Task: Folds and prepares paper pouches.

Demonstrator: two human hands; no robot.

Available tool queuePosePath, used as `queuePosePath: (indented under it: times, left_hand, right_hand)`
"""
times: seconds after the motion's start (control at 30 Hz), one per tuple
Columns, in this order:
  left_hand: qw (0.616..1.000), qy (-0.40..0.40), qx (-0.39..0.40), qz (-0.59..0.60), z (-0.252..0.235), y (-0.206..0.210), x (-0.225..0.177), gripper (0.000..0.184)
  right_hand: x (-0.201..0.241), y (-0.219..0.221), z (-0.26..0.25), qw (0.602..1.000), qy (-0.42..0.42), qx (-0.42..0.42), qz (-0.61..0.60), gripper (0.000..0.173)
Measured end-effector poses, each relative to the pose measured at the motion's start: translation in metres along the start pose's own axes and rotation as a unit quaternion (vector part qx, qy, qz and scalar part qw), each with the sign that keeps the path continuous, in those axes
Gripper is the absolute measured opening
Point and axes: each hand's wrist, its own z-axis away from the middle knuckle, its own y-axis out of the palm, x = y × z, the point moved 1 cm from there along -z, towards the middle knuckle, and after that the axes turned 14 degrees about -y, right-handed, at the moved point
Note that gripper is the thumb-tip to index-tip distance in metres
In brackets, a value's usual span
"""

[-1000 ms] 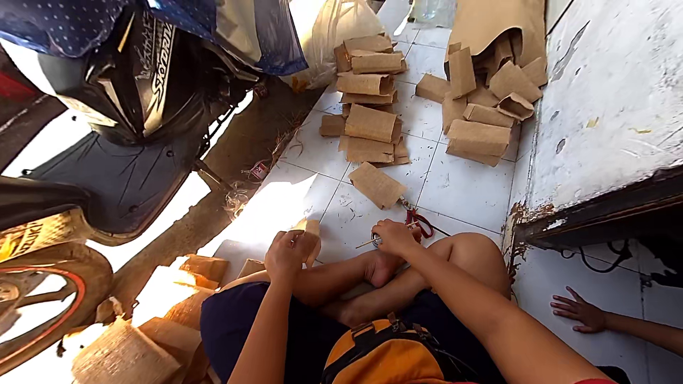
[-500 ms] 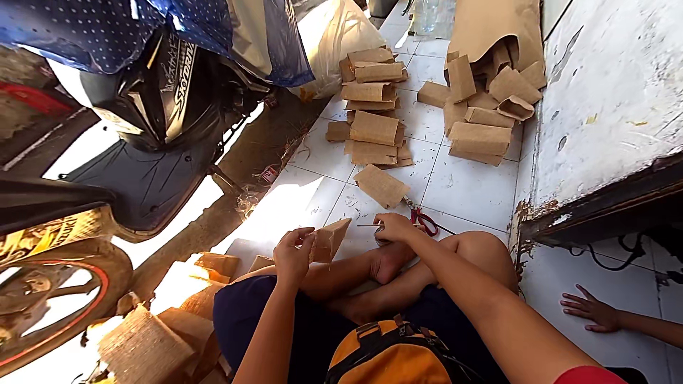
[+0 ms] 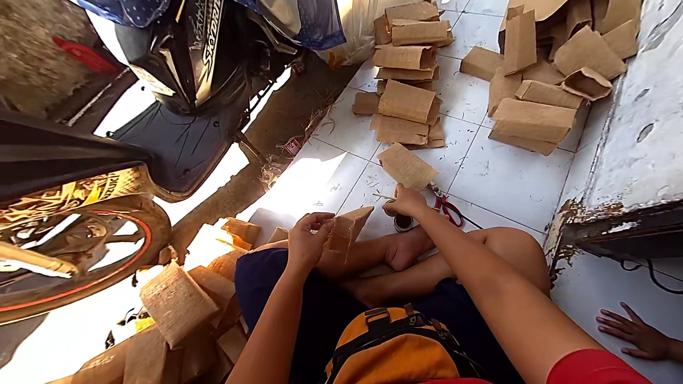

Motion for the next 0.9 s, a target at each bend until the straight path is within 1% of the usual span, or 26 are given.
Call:
queuePosePath:
  times: [0.1,0.13,0.27,0.37,0.43,0.5,0.53,0.6,0.63,0.67,0.7,0.73,0.77,0.8,0.83,0.87,0.9]
  left_hand:
    - [1.000,-0.012,0.006,0.003,0.000,-0.002,0.000,0.016]
    - [1.000,-0.017,0.008,0.006,0.000,-0.002,0.001,0.016]
    - [0.999,-0.035,0.025,0.030,-0.001,-0.001,0.003,0.017]
    - [0.994,-0.069,0.042,0.073,0.001,0.001,-0.001,0.018]
    - [0.986,-0.102,0.051,0.122,0.003,0.002,-0.006,0.022]
    - [0.973,-0.129,0.063,0.180,0.006,0.003,-0.009,0.026]
    - [0.966,-0.140,0.065,0.208,0.009,0.004,-0.012,0.027]
    - [0.953,-0.156,0.063,0.253,0.013,0.006,-0.017,0.027]
    - [0.947,-0.159,0.060,0.272,0.015,0.007,-0.020,0.025]
    - [0.942,-0.160,0.062,0.289,0.017,0.007,-0.023,0.023]
    - [0.936,-0.162,0.060,0.306,0.019,0.008,-0.026,0.021]
    - [0.930,-0.162,0.060,0.324,0.022,0.010,-0.029,0.018]
    - [0.923,-0.161,0.062,0.345,0.026,0.012,-0.032,0.015]
    - [0.916,-0.157,0.067,0.364,0.030,0.013,-0.037,0.012]
    - [0.910,-0.149,0.078,0.380,0.035,0.013,-0.041,0.009]
    - [0.907,-0.132,0.097,0.387,0.040,0.012,-0.043,0.007]
    - [0.911,-0.099,0.123,0.382,0.045,0.009,-0.042,0.009]
  right_hand:
    - [-0.001,0.004,-0.005,0.999,-0.024,0.022,0.041,0.052]
    - [-0.003,0.005,-0.008,0.998,-0.027,0.033,0.044,0.054]
    - [-0.006,0.002,-0.010,0.998,-0.006,0.068,0.007,0.073]
    - [-0.023,0.010,-0.021,0.995,-0.002,0.092,-0.041,0.075]
    - [-0.042,0.019,-0.034,0.992,-0.027,0.064,-0.108,0.069]
    - [-0.050,0.017,-0.033,0.980,-0.045,0.011,-0.193,0.060]
    - [-0.044,0.008,-0.023,0.975,-0.044,-0.018,-0.215,0.057]
    - [-0.023,-0.014,0.002,0.977,-0.056,-0.119,-0.169,0.053]
    - [-0.008,-0.024,0.014,0.970,-0.081,-0.169,-0.154,0.051]
    - [0.008,-0.032,0.027,0.956,-0.120,-0.206,-0.169,0.047]
    - [0.026,-0.038,0.042,0.940,-0.166,-0.219,-0.203,0.043]
    - [0.044,-0.041,0.058,0.926,-0.216,-0.199,-0.237,0.043]
    - [0.060,-0.042,0.074,0.916,-0.260,-0.162,-0.259,0.047]
    - [0.075,-0.041,0.091,0.910,-0.296,-0.141,-0.255,0.052]
    - [0.086,-0.039,0.105,0.908,-0.318,-0.143,-0.234,0.054]
    - [0.094,-0.037,0.116,0.907,-0.326,-0.157,-0.217,0.049]
    - [0.099,-0.036,0.125,0.904,-0.326,-0.180,-0.208,0.038]
